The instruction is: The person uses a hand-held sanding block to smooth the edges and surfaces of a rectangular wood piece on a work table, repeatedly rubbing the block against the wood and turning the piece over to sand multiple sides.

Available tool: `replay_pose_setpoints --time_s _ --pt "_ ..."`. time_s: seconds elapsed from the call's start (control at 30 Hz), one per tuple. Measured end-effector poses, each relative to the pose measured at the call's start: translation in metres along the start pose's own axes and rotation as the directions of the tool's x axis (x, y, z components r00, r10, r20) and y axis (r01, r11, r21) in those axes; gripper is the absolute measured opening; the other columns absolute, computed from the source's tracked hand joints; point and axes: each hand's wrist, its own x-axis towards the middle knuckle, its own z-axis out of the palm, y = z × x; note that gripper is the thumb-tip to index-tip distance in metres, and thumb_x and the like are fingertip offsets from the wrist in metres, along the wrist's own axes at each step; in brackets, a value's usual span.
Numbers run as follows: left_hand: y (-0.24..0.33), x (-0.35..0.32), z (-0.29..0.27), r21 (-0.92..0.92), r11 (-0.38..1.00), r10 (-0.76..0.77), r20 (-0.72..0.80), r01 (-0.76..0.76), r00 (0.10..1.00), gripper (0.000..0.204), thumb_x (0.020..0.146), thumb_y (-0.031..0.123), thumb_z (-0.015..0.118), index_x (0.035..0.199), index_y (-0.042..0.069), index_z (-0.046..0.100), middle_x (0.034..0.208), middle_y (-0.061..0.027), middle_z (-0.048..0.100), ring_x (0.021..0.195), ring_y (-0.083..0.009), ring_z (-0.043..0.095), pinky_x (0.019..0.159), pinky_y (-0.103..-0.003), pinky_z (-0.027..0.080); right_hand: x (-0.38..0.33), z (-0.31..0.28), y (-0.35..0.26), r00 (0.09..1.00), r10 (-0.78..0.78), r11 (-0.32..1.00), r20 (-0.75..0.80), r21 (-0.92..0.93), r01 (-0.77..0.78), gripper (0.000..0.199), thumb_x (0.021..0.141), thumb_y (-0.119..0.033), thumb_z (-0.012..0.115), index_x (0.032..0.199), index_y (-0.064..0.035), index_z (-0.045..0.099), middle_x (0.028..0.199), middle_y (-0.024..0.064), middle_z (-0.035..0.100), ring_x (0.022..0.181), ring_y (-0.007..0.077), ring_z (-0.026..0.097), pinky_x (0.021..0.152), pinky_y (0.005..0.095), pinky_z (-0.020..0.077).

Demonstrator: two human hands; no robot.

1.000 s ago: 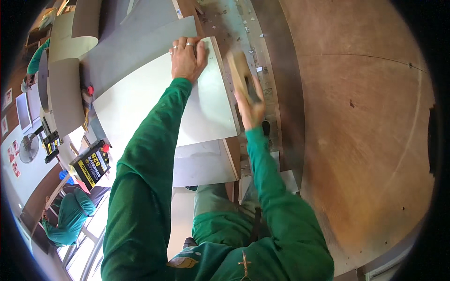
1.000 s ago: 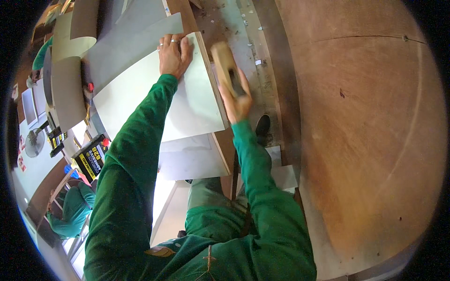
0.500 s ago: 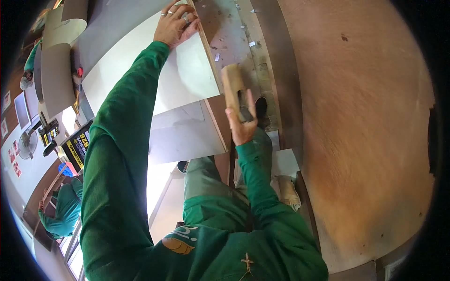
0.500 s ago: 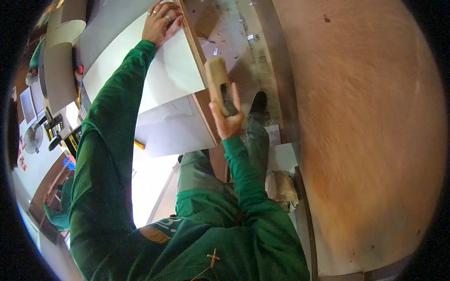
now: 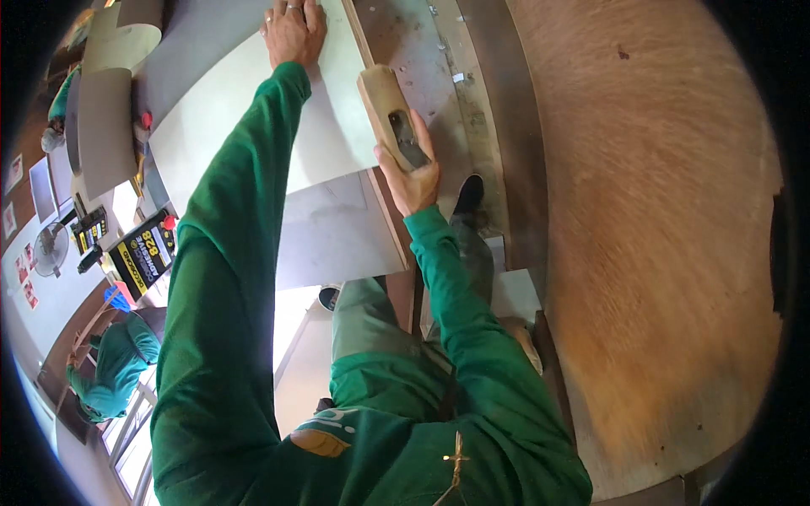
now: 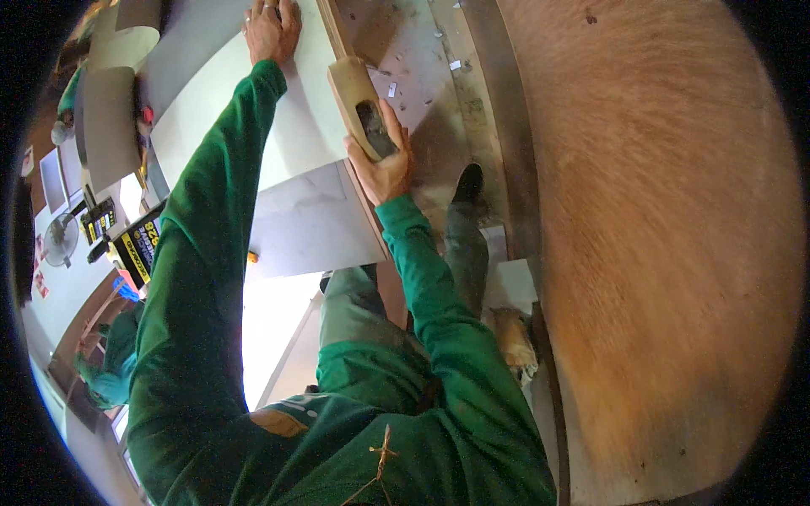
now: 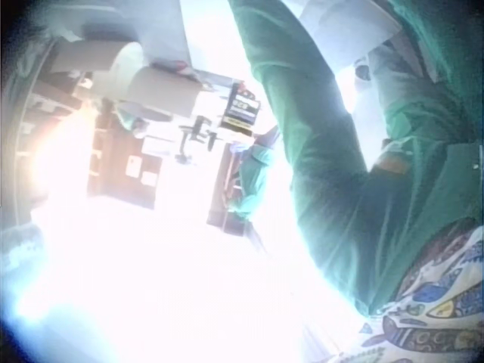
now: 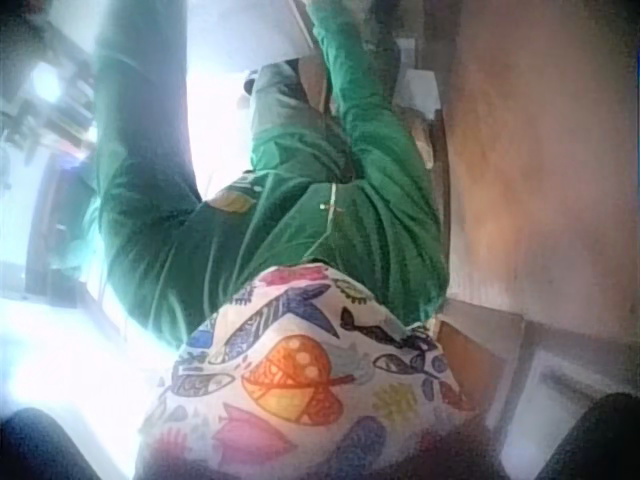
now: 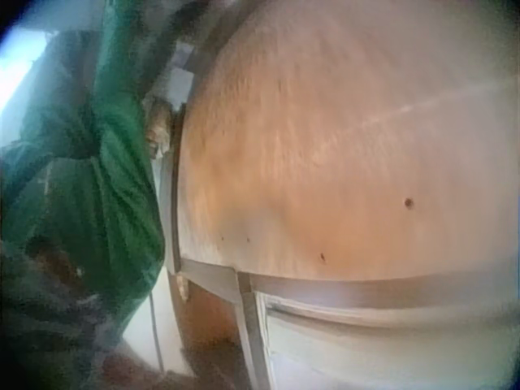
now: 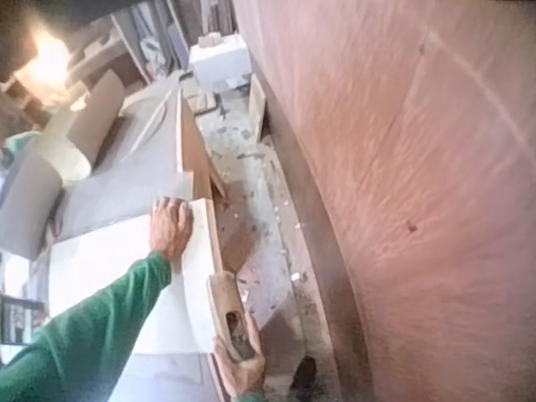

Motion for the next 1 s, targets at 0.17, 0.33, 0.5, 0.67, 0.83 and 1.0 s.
replay_pose_setpoints --time_s 0.17,0.33,0.5,0.67,0.83,1.0 --pt "-0.002 0.002 -0.001 -0.036 0.999 -0.029 -0.002 0.029 1.000 0.024 0.102 0.018 0.052 0.113 -0.001 0.062 0.117 -0.0224 0.062 0.113 -0.0444 0.054 0.105 -0.058 0.040 -0.055 -0.014 -0.007 0.998 0.017 0.989 -0.063 0.147 -0.008 0.077 0.081 -0.014 0.082 0.151 -0.0058 0.049 0.135 0.0208 0.063 0.122 0.0315 0.061 0.104 0.0440 0.0480" --pt "0.022 0.015 -0.011 -0.080 0.968 -0.228 0.123 0.239 0.966 0.027 0.100 0.020 0.056 0.118 0.000 0.062 0.118 -0.0240 0.062 0.115 -0.0460 0.055 0.105 -0.056 0.041 0.009 0.009 -0.006 0.995 -0.092 0.975 -0.028 -0.207 0.085 0.082 0.080 -0.017 0.083 0.152 -0.0069 0.047 0.137 0.0209 0.063 0.124 0.0322 0.061 0.107 0.0461 0.0463" --pt "0.010 0.011 -0.007 -0.093 0.939 -0.320 0.121 0.332 0.940 0.037 0.102 0.037 0.050 0.112 0.009 0.073 0.120 -0.0163 0.066 0.121 -0.0362 0.056 0.106 -0.054 0.039 0.016 0.012 -0.003 0.999 -0.034 0.986 -0.008 -0.164 0.032 0.081 0.080 -0.020 0.083 0.152 -0.0072 0.048 0.136 0.0173 0.064 0.121 0.0322 0.063 0.108 0.0447 0.0446" --pt "0.011 0.015 -0.009 -0.107 0.941 -0.308 0.123 0.321 0.943 0.039 0.103 0.037 0.047 0.113 0.009 0.072 0.119 -0.0168 0.065 0.119 -0.0374 0.055 0.104 -0.054 0.039 -0.046 -0.017 -0.010 0.999 0.045 0.993 -0.028 -0.111 -0.048 0.079 0.079 -0.019 0.084 0.150 -0.0077 0.051 0.137 0.0158 0.065 0.123 0.0298 0.064 0.112 0.0465 0.0396" --pt "0.005 0.013 -0.005 -0.087 0.941 -0.317 0.097 0.326 0.943 0.038 0.104 0.036 0.047 0.113 0.008 0.072 0.116 -0.0165 0.065 0.116 -0.0372 0.056 0.103 -0.054 0.040 0.060 0.041 -0.017 0.977 -0.201 0.963 -0.070 -0.196 0.184 0.073 0.079 -0.021 0.083 0.146 -0.0083 0.055 0.133 0.0188 0.067 0.119 0.0297 0.067 0.106 0.0458 0.0465" --pt "0.014 0.019 -0.013 -0.066 0.946 -0.305 0.151 0.317 0.940 0.038 0.103 0.035 0.047 0.113 0.008 0.072 0.118 -0.0158 0.065 0.117 -0.0375 0.056 0.104 -0.053 0.039 0.187 0.091 -0.021 0.972 -0.230 0.973 -0.043 -0.028 0.229 0.074 0.084 -0.020 0.083 0.148 -0.0013 0.051 0.125 0.0161 0.070 0.111 0.0243 0.067 0.096 0.0346 0.0535"
